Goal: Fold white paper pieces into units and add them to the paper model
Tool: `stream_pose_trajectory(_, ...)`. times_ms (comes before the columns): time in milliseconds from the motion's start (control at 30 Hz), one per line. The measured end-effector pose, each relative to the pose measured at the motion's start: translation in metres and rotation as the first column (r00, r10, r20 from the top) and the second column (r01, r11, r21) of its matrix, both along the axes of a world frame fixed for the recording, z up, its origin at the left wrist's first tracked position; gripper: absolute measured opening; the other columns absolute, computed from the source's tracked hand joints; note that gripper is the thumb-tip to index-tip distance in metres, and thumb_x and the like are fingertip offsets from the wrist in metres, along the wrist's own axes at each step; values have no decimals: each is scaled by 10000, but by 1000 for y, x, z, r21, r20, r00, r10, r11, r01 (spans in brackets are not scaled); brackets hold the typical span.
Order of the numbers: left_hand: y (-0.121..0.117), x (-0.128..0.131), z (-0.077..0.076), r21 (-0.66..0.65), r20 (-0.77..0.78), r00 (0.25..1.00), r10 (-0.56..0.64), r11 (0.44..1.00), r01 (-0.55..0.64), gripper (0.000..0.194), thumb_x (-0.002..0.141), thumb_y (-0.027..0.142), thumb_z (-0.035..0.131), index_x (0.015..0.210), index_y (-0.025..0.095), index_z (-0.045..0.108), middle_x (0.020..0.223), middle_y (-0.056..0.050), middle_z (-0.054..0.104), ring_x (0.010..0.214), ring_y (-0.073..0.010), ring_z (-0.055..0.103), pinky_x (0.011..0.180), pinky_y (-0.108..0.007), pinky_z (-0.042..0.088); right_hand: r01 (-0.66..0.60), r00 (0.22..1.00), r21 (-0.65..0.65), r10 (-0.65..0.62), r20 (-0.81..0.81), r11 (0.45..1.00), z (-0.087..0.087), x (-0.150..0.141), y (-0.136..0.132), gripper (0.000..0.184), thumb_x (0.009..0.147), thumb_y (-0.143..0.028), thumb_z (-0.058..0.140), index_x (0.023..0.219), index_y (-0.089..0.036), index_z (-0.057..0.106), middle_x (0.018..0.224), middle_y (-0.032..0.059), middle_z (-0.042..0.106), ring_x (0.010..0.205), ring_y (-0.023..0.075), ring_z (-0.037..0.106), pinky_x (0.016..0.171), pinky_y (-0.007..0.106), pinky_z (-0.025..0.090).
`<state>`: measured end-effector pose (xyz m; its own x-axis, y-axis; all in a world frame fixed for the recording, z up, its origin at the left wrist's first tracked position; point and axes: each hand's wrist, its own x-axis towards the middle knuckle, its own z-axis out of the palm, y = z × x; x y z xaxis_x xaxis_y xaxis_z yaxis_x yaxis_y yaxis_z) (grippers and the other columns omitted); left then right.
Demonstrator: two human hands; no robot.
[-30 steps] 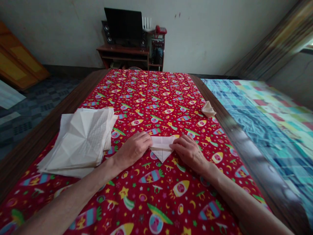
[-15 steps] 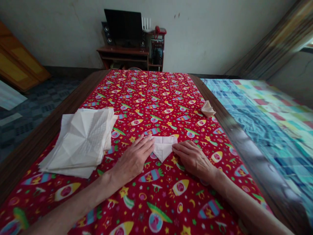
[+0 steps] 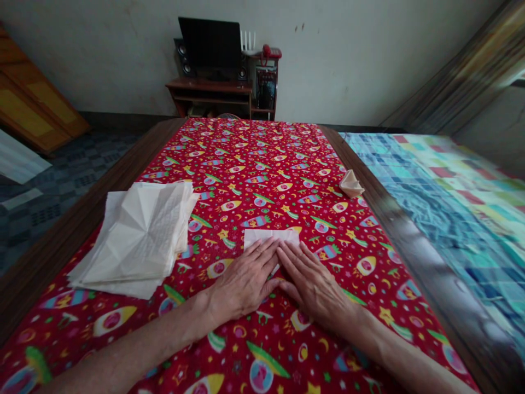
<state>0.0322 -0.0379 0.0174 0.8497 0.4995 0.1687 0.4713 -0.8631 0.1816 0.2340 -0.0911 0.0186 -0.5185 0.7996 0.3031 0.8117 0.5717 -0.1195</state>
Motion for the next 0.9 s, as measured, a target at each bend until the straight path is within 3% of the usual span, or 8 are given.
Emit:
stream_pose_trajectory(100, 0, -7, 0, 9, -10, 1000, 23, 1000, -23, 510, 970, 344, 358, 1424, 115, 319, 1518, -110, 277, 1419, -222, 202, 1160, -400, 229, -18, 999, -74, 21, 32, 997, 1, 1, -2, 605, 947, -383, 426, 1462, -104, 269, 1452, 142, 381, 1369, 264, 304, 1090, 484, 354)
stream_pose_trajectory(200, 2, -17, -2, 28, -25, 997, 70, 997, -69, 478, 966, 316, 365, 1404, 123, 363, 1502, -99, 316, 1406, -218, 242, 1151, -405, 247, -9, 1000, -85, 11, 28, 996, 0, 7, -2, 581, 949, -362, 428, 1457, -118, 286, 1439, 136, 403, 1365, 264, 310, 1090, 499, 348)
stream_pose_trajectory(400, 2, -41, 1, 61, -36, 989, 140, 989, -138, 449, 957, 276, 379, 1385, 142, 400, 1477, -80, 371, 1383, -210, 301, 1130, -425, 276, 53, 998, 5, -54, 13, 999, -2, 16, -3, 445, 959, -274, 397, 1362, -92, 443, 1363, 150, 499, 1290, 257, 439, 1050, 498, 397)
stream_pose_trajectory(533, 3, -48, 2, 87, 20, 987, 157, 984, -158, 397, 952, 233, 383, 1330, 143, 467, 1413, -88, 466, 1332, -216, 389, 1098, -437, 320, 120, 992, 60, -117, -53, 991, -3, 19, 2, 341, 950, -238, 433, 1265, -171, 546, 1269, 95, 599, 1201, 228, 537, 1056, 475, 372)
stream_pose_trajectory(667, 18, -43, 4, 136, 155, 977, 145, 977, -166, 267, 945, 175, 405, 1120, 137, 602, 1183, -82, 637, 1140, -202, 539, 1017, -391, 402, 135, 985, 83, -124, -121, 987, -1, 18, 21, 178, 940, -256, 484, 998, -210, 645, 1020, 46, 710, 980, 194, 635, 906, 392, 435)
stream_pose_trajectory(767, 37, -32, 9, 99, 176, 972, 155, 980, -174, 162, 933, 207, 466, 888, 158, 614, 968, -50, 645, 965, -192, 562, 895, -360, 461, 179, 980, 51, -174, -99, 982, 2, 16, 37, 180, 905, -326, 547, 793, -200, 612, 828, 47, 668, 808, 192, 603, 753, 353, 435)
stream_pose_trajectory(833, 48, -24, 11, 42, 157, 969, 192, 979, -200, 113, 884, 272, 574, 906, 161, 580, 982, -48, 609, 968, -203, 547, 865, -363, 470, 208, 971, 14, -204, -125, 978, 2, 17, 45, 184, 877, -370, 582, 798, -204, 587, 826, 50, 620, 792, 194, 566, 716, 338, 431)
stream_pose_trajectory(900, 55, -18, 13, 1, 136, 966, 217, 976, -220, 266, 831, 313, 647, 1028, 165, 547, 1046, -58, 578, 1012, -216, 536, 881, -378, 467, 203, 963, -16, -202, -179, 979, 1, 19, 48, 192, 862, -389, 597, 923, -208, 578, 915, 64, 593, 849, 208, 545, 738, 346, 444)
